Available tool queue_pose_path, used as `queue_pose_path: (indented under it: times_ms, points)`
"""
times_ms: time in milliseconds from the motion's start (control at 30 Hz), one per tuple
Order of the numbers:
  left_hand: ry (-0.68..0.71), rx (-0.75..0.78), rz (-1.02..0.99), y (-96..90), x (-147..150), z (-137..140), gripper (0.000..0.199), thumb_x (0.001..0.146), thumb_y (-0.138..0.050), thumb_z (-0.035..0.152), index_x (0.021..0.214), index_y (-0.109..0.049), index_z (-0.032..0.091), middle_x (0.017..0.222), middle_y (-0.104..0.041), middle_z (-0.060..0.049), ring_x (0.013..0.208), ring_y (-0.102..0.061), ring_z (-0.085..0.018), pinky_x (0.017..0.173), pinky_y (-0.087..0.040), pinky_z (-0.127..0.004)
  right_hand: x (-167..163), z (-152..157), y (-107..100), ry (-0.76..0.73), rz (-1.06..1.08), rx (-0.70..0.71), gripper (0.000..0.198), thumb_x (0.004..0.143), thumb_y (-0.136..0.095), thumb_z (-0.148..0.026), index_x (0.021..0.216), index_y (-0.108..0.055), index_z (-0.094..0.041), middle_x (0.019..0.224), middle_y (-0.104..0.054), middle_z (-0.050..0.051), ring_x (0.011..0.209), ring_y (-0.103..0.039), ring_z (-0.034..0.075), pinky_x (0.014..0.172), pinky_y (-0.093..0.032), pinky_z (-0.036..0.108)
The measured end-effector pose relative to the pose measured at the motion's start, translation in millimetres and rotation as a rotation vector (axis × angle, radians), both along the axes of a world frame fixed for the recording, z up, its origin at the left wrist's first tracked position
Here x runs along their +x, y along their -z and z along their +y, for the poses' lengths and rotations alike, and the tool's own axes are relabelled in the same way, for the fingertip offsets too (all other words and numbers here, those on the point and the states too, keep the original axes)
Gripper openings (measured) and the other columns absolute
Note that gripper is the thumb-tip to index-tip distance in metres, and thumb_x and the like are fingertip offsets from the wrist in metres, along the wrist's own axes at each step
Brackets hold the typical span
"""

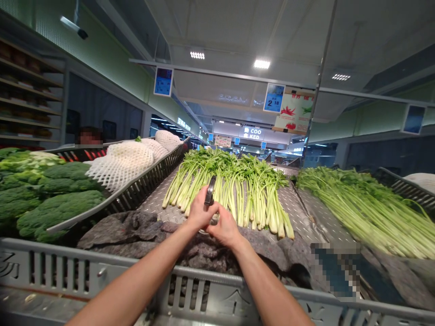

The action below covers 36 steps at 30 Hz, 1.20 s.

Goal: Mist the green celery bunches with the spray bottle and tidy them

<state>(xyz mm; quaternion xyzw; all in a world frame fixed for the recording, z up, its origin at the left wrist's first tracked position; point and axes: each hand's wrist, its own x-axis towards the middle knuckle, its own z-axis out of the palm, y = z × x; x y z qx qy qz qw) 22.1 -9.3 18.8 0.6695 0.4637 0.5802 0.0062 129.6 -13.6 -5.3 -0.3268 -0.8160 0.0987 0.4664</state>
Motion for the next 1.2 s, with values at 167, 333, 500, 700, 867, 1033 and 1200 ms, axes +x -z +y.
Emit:
queue_pose_path:
  times_ms: [167,333,500,700,867,1033,1200]
  points:
    - [0.066,0.017,0.027,-3.2,17,-1,0.046,0.063,-0.05,0.019,0.108,-0.042,0.016,0.088,-0.055,-0.005,0.084,-0.051,-0.019,0.073,-0.041,-0.031,17,-8,-3,0.041,0.033,-0.01,0.046,0.058,-0.061,-0.02,0.103,-0.05,-0.017,0.099,-0.06,0.003,0.09,-0.055,0.018,0.081,-0.042,0.031]
    - [0.085,0.036,0.044,-10.9,38,-11,0.044,0.063,-0.049,0.018,0.106,-0.042,0.018,0.093,-0.055,-0.004,0.085,-0.052,-0.018,0.076,-0.042,-0.031,34,-21,-5,0.081,0.094,-0.003,0.046,0.058,-0.061,-0.021,0.102,-0.05,-0.016,0.1,-0.06,0.004,0.093,-0.054,0.019,0.082,-0.041,0.031]
    - [0.11,0.03,0.057,-10.7,58,-21,0.045,0.063,-0.049,0.018,0.106,-0.041,0.02,0.096,-0.055,-0.004,0.089,-0.051,-0.018,0.081,-0.04,-0.031,53,-32,0,0.14,0.116,-0.023,0.047,0.058,-0.061,-0.023,0.103,-0.05,-0.015,0.1,-0.06,0.006,0.093,-0.055,0.02,0.082,-0.041,0.031]
    - [0.132,-0.009,0.039,-14.8,76,-35,0.045,0.062,-0.049,0.018,0.106,-0.041,0.02,0.1,-0.054,-0.005,0.094,-0.049,-0.019,0.085,-0.038,-0.031,71,-43,0,0.204,0.127,-0.041,0.044,0.058,-0.061,-0.023,0.1,-0.051,-0.014,0.096,-0.061,0.006,0.089,-0.055,0.02,0.079,-0.042,0.032]
    - [0.15,-0.012,0.022,-19.4,85,-45,0.046,0.063,-0.048,0.02,0.108,-0.04,0.019,0.099,-0.054,-0.005,0.092,-0.05,-0.019,0.084,-0.04,-0.032,80,-53,-3,0.187,0.161,-0.046,0.05,0.058,-0.062,-0.024,0.106,-0.05,-0.015,0.103,-0.059,0.007,0.095,-0.053,0.021,0.084,-0.04,0.033]
    - [0.191,-0.011,0.043,-22.9,97,-54,0.041,0.063,-0.048,0.02,0.103,-0.042,0.019,0.098,-0.054,-0.004,0.091,-0.05,-0.019,0.082,-0.041,-0.032,93,-60,1,0.205,0.202,-0.062,0.051,0.059,-0.063,-0.025,0.107,-0.048,-0.015,0.104,-0.058,0.007,0.095,-0.054,0.021,0.083,-0.041,0.033]
    - [0.213,-0.026,0.096,-27.2,111,-59,0.038,0.064,-0.048,0.021,0.102,-0.043,0.02,0.099,-0.054,-0.005,0.093,-0.05,-0.019,0.083,-0.04,-0.032,104,-63,6,0.219,0.295,-0.088,0.055,0.059,-0.064,-0.029,0.109,-0.047,-0.014,0.107,-0.057,0.009,0.095,-0.054,0.021,0.084,-0.041,0.035]
